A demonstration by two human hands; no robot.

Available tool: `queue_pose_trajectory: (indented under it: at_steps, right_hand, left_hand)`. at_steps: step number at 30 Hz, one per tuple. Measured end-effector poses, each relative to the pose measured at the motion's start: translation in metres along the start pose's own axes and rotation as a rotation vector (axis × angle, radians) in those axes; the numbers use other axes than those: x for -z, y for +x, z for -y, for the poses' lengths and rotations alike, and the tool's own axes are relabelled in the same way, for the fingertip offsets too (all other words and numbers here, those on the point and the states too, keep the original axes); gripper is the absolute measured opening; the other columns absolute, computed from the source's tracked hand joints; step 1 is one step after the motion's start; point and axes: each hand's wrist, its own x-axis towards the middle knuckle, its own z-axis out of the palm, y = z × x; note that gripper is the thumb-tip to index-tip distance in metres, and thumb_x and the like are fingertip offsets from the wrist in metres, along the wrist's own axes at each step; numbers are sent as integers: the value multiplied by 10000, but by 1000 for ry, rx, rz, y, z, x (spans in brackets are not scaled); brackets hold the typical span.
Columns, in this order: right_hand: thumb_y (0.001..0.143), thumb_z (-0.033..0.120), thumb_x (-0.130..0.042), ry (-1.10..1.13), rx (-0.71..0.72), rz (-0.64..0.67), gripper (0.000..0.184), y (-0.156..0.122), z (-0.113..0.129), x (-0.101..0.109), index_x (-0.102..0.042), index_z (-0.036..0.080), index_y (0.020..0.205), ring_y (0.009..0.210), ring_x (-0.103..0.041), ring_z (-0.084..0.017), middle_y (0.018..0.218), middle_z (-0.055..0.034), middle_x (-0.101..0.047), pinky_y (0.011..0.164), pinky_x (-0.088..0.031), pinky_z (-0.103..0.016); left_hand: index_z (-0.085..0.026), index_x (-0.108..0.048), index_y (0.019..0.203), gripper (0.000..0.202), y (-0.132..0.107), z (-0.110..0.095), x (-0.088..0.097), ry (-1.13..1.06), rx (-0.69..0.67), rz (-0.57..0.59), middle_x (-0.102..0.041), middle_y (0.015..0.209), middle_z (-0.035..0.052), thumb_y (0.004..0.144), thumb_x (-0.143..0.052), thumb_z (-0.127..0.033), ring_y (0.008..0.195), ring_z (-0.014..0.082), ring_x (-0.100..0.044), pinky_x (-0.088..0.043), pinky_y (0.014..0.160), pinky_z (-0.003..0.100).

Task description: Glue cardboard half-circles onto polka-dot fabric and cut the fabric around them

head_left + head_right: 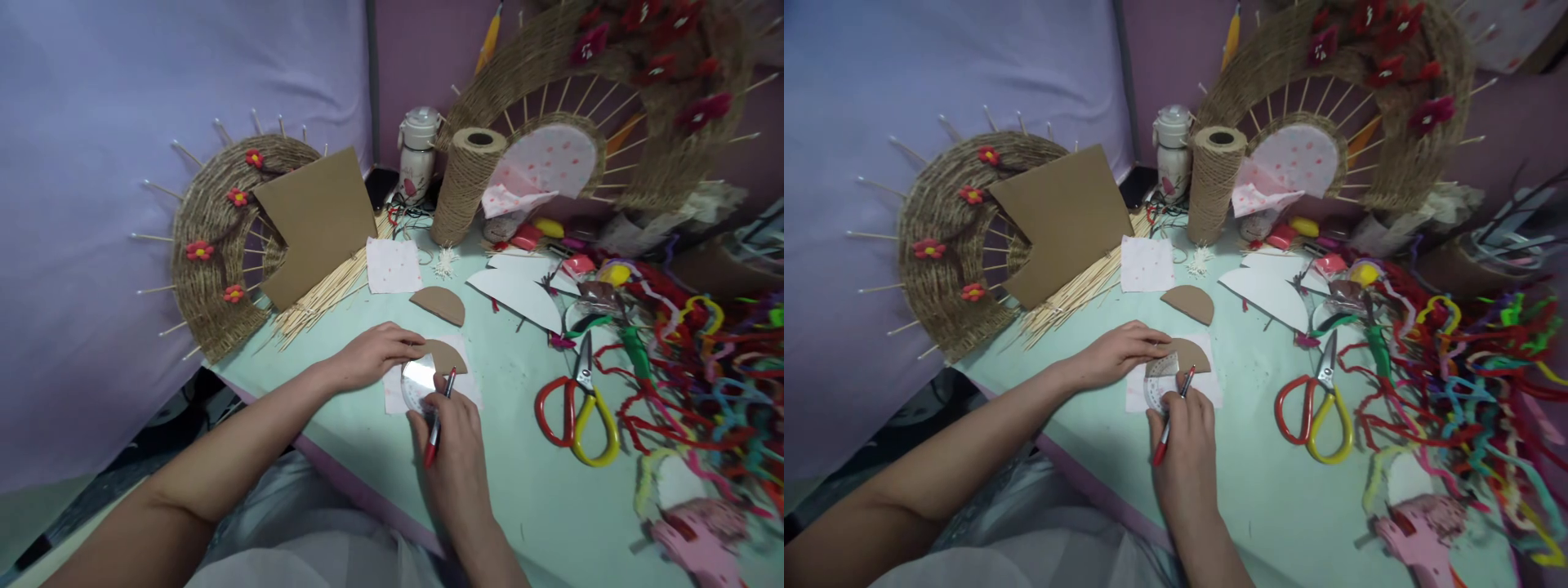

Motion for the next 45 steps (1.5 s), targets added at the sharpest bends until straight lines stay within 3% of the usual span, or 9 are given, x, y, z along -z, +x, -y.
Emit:
queue_pose_trajectory:
  at_steps: [10, 20, 36, 45]
  right_hand:
    - [909, 314, -592, -30, 15, 12, 199, 7, 1, 4, -510, 183, 1034, 1140, -505, -342, 1225, -199, -597, 885, -491, -521]
    - [946, 214, -487, 13, 65, 92, 17, 18, -5, -2, -488, 222, 961, 1169, -550, -325, 1155, -165, -621, 832, -534, -497]
    - [935, 152, -438, -63, 142, 161, 91, 19, -9, 13, -521, 190, 924, 1186, -524, -333, 1169, -188, -632, 938, -492, -548]
    - [916, 136, -454, -101, 141, 159, 82, 17, -12, 13, -521, 183, 927, 1165, -519, -341, 1186, -196, -617, 914, -503, -549]
  left_hand:
    - [-251, -679, 1177, 301, 0, -1, -1, -9, -16, -14, -643, 1286, 53, 986, -446, -250, 1112, 200, -543, -432, 976, 365]
    - [-259, -678, 1178, 306, 1, -2, 1, -8, -6, 12, -639, 1287, 52, 985, -442, -235, 1110, 199, -546, -425, 974, 360]
    - [-258, -671, 1193, 316, 0, -2, 2, -27, 10, 18, -636, 1302, 43, 985, -435, -227, 1121, 198, -548, -428, 989, 370]
    - [-266, -659, 1211, 320, 0, -3, 3, -31, 24, 25, -631, 1307, 36, 986, -434, -229, 1141, 198, -540, -423, 994, 363]
